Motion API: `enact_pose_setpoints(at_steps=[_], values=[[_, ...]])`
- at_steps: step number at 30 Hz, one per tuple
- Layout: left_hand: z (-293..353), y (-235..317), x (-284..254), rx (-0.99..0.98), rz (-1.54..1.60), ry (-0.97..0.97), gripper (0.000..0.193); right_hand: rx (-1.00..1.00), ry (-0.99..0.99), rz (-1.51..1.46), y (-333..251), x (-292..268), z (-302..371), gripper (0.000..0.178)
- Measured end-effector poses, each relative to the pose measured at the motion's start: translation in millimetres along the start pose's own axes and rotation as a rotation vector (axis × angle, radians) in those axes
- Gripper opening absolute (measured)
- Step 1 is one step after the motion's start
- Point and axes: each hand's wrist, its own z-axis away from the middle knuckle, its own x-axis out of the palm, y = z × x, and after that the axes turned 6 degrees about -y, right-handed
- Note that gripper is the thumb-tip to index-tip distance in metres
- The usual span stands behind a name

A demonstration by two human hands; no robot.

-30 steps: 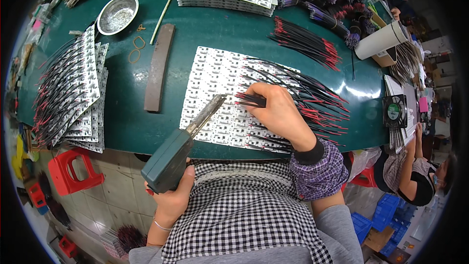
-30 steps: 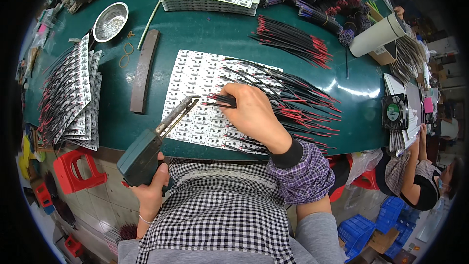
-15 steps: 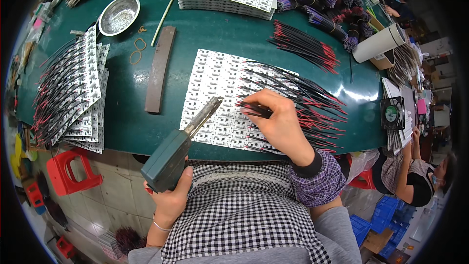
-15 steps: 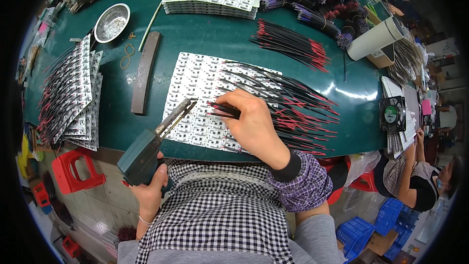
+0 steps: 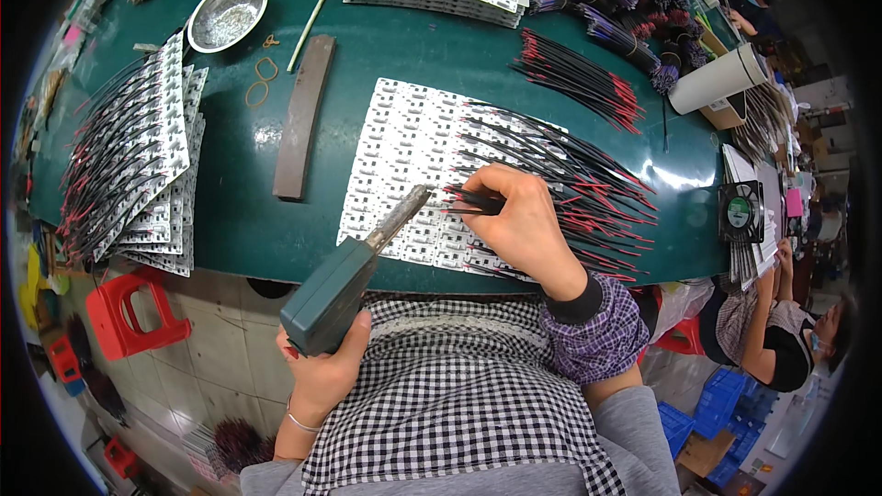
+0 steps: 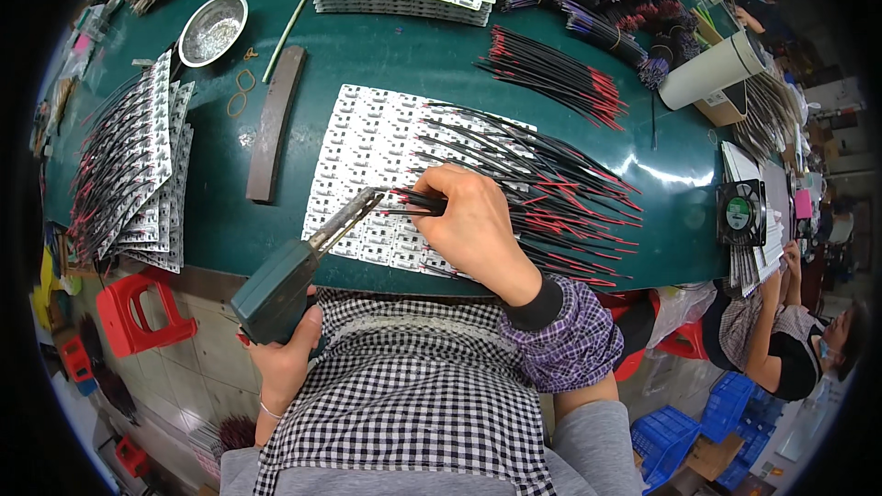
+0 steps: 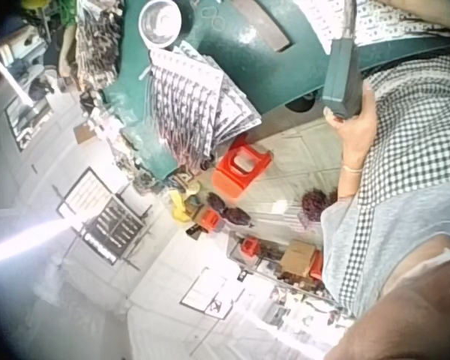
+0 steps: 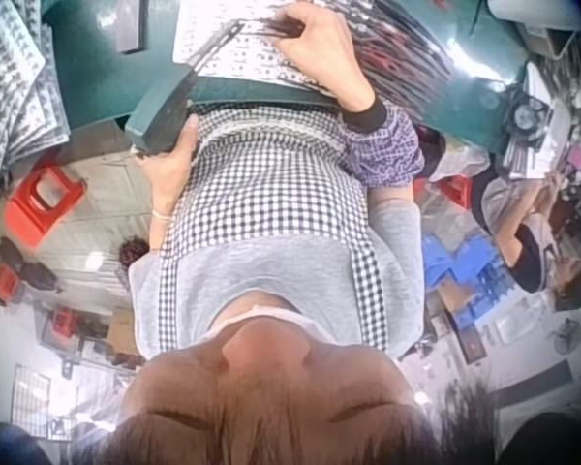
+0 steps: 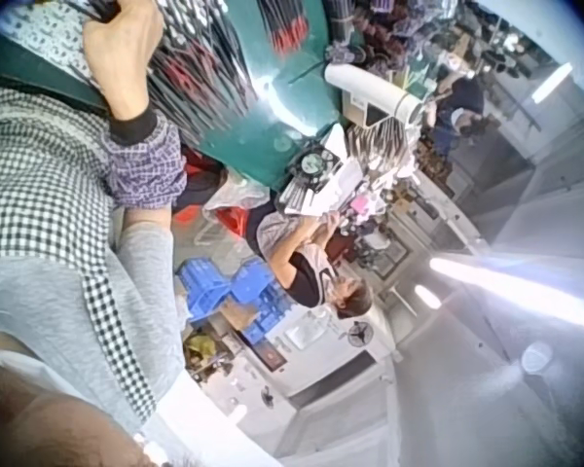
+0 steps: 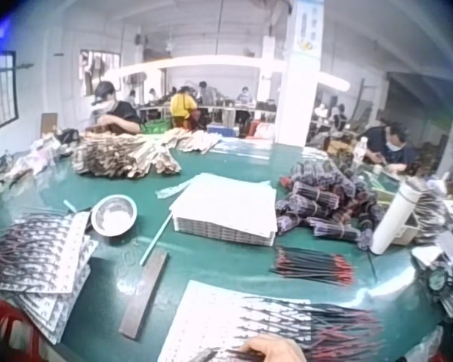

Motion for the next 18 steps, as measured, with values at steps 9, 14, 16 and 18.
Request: enact_pose_setpoints(at_steps=[9,14,16,18], values=[[1.1,-4.8,0.9,0.012,-0.028,-0.054,0.018,-0.010,-0.003,0.062,-1.0,0.5,-0.2,0.017],[0.8,-2.5,1.5,0.006,-0.028,-0.035,0.017,-0.037,0.009,0.031,2.3,-1.2,2.6,0.016],[0.4,-5.0,0.4,0.007,-0.035,-0.012,0.018,-0.035,0.002,0.023,1.0,-1.7,3.1,0.016],[0.2,-6.1,0.5,0.007,-0.042,0.009,0.018,0.080,-0.034,-0.116,-0.3,-1.3,3.5,0.016]])
